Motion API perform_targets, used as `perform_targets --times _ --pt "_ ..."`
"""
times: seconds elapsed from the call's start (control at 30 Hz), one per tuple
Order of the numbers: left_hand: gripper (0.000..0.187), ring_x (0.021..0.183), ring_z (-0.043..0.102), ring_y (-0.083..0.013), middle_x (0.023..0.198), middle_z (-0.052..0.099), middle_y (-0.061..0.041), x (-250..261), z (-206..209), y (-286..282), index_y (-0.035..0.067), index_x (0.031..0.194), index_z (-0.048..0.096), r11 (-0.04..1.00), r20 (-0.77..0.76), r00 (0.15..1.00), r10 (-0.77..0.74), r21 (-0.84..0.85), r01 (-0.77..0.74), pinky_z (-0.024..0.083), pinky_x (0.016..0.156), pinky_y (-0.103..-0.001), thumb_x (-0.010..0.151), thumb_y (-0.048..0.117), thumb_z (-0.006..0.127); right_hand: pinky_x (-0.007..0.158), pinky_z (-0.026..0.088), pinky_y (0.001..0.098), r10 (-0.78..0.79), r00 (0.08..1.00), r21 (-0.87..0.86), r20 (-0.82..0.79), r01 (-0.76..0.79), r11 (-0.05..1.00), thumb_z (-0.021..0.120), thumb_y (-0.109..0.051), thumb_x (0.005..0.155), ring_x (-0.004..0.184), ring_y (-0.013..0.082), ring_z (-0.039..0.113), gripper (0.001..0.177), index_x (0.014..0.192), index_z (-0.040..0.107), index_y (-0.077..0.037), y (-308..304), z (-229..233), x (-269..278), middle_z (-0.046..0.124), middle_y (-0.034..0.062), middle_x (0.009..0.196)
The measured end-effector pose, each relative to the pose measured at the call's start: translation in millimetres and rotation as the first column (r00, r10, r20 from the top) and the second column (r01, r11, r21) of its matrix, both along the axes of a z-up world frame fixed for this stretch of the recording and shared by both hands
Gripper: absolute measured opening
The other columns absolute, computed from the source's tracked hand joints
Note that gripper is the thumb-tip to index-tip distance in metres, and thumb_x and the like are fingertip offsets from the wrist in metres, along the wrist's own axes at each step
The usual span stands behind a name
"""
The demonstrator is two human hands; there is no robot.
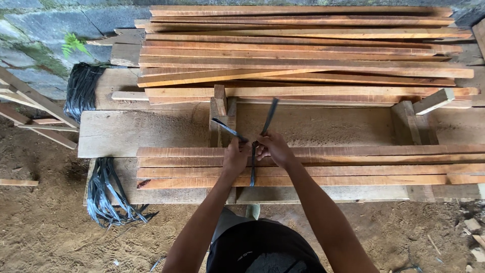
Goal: Organizing and bundling several thin strips of wood together using a plastic strap.
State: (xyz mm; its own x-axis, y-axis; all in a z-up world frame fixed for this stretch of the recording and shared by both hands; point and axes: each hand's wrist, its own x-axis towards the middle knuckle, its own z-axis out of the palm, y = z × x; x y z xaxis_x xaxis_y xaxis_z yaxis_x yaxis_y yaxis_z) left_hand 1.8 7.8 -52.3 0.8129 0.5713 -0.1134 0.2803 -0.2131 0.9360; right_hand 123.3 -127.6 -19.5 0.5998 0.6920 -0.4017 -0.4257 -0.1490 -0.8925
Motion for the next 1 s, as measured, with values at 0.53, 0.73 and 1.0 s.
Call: perform_targets --times 0.53,0.73,1.0 --pt "0.036 0.09 0.072 -0.0394 0.095 0.073 -0.023 5 1 0 0.0 0.106 0.066 0.997 -0.251 0.968 0.014 0.08 0.006 0.054 0.079 -0.053 0.103 0.034 0.054 0.052 0.064 0.0351 0.042 0.989 -0.103 0.141 -0.027 0.994 0.066 -0.015 0.101 0.062 0.0203 0.073 0.023 0.101 0.069 0.008 15 2 -7 0.071 0.0149 0.077" --pt "0.039 0.1 0.066 -0.0441 0.106 0.066 -0.027 6 -27 2 0.001 0.112 0.064 0.991 -0.339 0.94 -0.027 0.117 0.071 0.051 0.086 -0.056 0.103 0.036 0.05 0.044 0.059 0.0355 -0.039 0.971 -0.232 0.237 0.095 0.968 0.062 -0.013 0.102 0.054 0.0205 0.069 0.02 0.094 0.063 0.006 26 8 -16 0.071 0.0177 0.074" --pt "0.048 0.116 0.065 -0.0439 0.123 0.068 -0.027 0 -1 -1 -0.001 0.118 0.069 0.967 -0.553 0.817 -0.166 0.069 0.243 0.049 0.101 -0.055 0.097 0.035 0.047 0.042 0.059 0.0353 -0.027 0.955 -0.241 0.295 0.102 0.965 0.06 -0.015 0.103 0.053 0.0195 0.069 0.018 0.098 0.056 0.002 24 -9 -14 0.068 0.0133 0.075"
